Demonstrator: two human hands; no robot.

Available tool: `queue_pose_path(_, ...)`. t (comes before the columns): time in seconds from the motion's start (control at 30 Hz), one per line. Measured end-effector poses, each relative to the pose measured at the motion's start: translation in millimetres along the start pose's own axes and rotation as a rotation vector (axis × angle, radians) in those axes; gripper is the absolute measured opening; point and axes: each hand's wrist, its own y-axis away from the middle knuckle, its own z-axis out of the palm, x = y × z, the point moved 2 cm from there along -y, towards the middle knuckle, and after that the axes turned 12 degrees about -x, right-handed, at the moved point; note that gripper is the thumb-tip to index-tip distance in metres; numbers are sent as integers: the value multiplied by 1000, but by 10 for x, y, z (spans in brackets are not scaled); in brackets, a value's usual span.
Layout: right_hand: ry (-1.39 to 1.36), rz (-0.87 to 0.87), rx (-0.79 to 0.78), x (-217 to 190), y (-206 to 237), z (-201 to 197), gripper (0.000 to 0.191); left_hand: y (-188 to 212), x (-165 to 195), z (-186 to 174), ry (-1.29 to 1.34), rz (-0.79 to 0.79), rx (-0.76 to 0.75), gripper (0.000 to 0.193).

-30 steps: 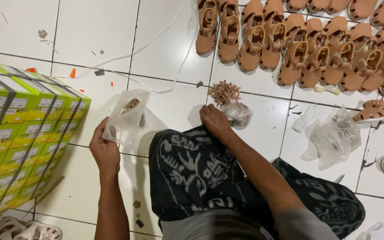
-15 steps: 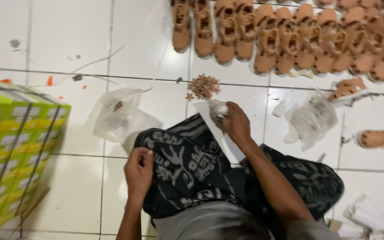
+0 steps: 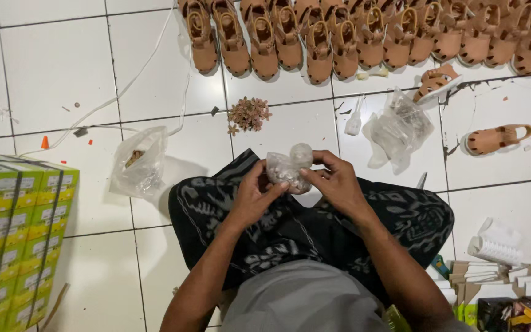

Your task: The person sits on the workshop floor and bundles stacks of pink insoles, wrapping rubber bands around each stack and setting finished bundles aside. They then use scissors to trim excess material from assembled sandals laid out on the floor and place small trimmed pieces into a plastic bag.

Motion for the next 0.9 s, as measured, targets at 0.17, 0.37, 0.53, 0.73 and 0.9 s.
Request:
queue_pose_path(0.17,-60,-71,27,-67,177,-81,41,108,138,132,-4,-25,34,38)
queue_pose_path(0.37,-287,-59,100,-125,138,-168,22,212,604,306,-514,200,117,35)
queue_pose_path(0.53,-661,-62,119,-276,207,-192,20,308,979,463,-611,333,-37,44)
queue_pose_path(0.73,-294,-117,-50,-656,291,-221,26,-10,1128,436,-518,158,49,34)
queue_pose_path(0.9,-625,-19,-159,-727,174,-311,32,-340,1187,431,-522,201,76,25)
